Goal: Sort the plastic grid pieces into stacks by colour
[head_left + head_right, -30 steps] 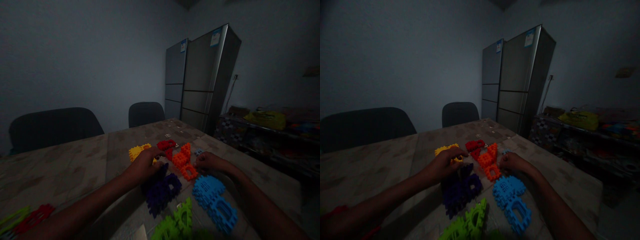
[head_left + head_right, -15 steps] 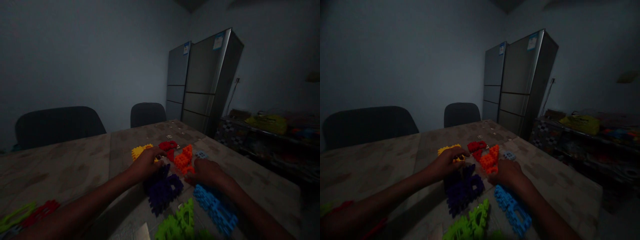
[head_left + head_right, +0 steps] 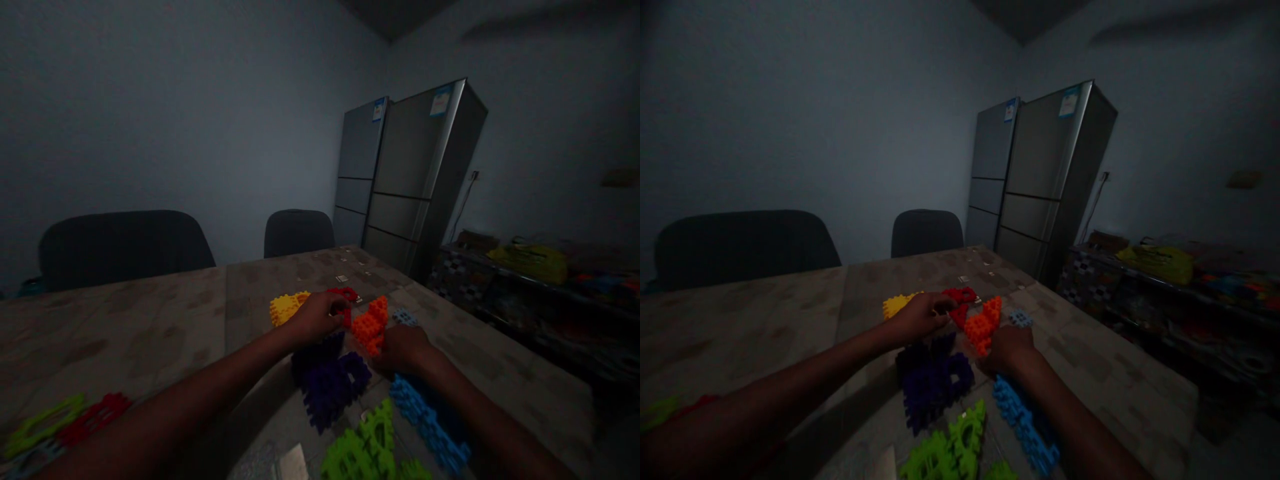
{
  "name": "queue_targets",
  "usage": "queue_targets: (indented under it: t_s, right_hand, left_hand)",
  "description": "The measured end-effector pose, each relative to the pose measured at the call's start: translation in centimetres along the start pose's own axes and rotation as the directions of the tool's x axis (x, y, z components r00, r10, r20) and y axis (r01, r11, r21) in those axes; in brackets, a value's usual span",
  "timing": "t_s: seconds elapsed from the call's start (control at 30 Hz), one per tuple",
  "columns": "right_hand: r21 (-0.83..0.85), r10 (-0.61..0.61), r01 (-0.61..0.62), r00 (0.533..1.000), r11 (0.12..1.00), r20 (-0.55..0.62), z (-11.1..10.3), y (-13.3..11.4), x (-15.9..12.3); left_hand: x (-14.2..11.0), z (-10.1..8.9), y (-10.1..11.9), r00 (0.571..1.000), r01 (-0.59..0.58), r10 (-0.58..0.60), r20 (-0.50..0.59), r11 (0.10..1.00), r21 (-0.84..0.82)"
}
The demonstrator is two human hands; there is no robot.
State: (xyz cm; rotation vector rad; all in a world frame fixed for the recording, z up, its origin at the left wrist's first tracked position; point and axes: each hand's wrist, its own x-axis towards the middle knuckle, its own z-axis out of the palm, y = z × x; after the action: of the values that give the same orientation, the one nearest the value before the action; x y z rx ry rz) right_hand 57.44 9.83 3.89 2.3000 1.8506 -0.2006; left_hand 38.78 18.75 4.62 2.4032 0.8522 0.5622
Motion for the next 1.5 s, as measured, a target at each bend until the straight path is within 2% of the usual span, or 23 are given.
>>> queue_targets:
  t_s: [0.17, 0.3, 0.43, 0.63, 0.77, 0.9, 1.33, 1.5]
  right_hand:
    - [0.035, 0.040, -0.038, 0.999, 0.999, -0.034, -1.2, 3.0, 0.5]
    - [0.094, 0.053, -0.044, 0.994, 0.995, -0.095, -1.4, 5.4, 1.8]
    - [0.172, 0.023, -0.004, 0.994, 0.985, -0.108, 0.2, 5.9, 3.2]
    - [0.265, -0.024, 0.056, 0.992, 0.963, -0.121, 1.6, 5.7, 3.8]
    - [0.299, -0.021, 0.063, 0.989, 0.952, -0.143, 1.6, 5.4, 3.6]
    - [0.313, -0.019, 0.068, 0.987, 0.947, -0.158, 1.5, 5.1, 3.4]
    - [0.319, 0.000, 0.070, 0.977, 0.945, -0.213, 1.2, 5.0, 3.1]
    - [0.313, 0.028, 0.033, 0.982, 0.949, -0.188, 1.0, 5.1, 2.5]
  left_hand:
    - [2.6, 1.2, 0.2, 0.996, -0.025, 0.026, 0.090, 1.000, -0.008]
    - [5.3, 2.8, -0.1, 0.994, -0.017, 0.017, 0.109, 1.000, -0.006]
    - [7.7, 4.2, -0.6, 0.990, -0.026, 0.035, 0.133, 0.998, -0.063]
    - [10.1, 5.6, -2.2, 0.955, -0.051, 0.122, 0.271, 0.965, -0.256]
    - [10.7, 5.9, -3.0, 0.920, -0.059, 0.190, 0.344, 0.933, -0.356]
    - [10.8, 6.1, -3.2, 0.900, -0.066, 0.227, 0.373, 0.915, -0.398]
    - [11.0, 6.3, -2.9, 0.911, -0.052, 0.182, 0.370, 0.941, -0.334]
    - [11.1, 6.2, -3.2, 0.924, -0.047, 0.151, 0.351, 0.957, -0.287]
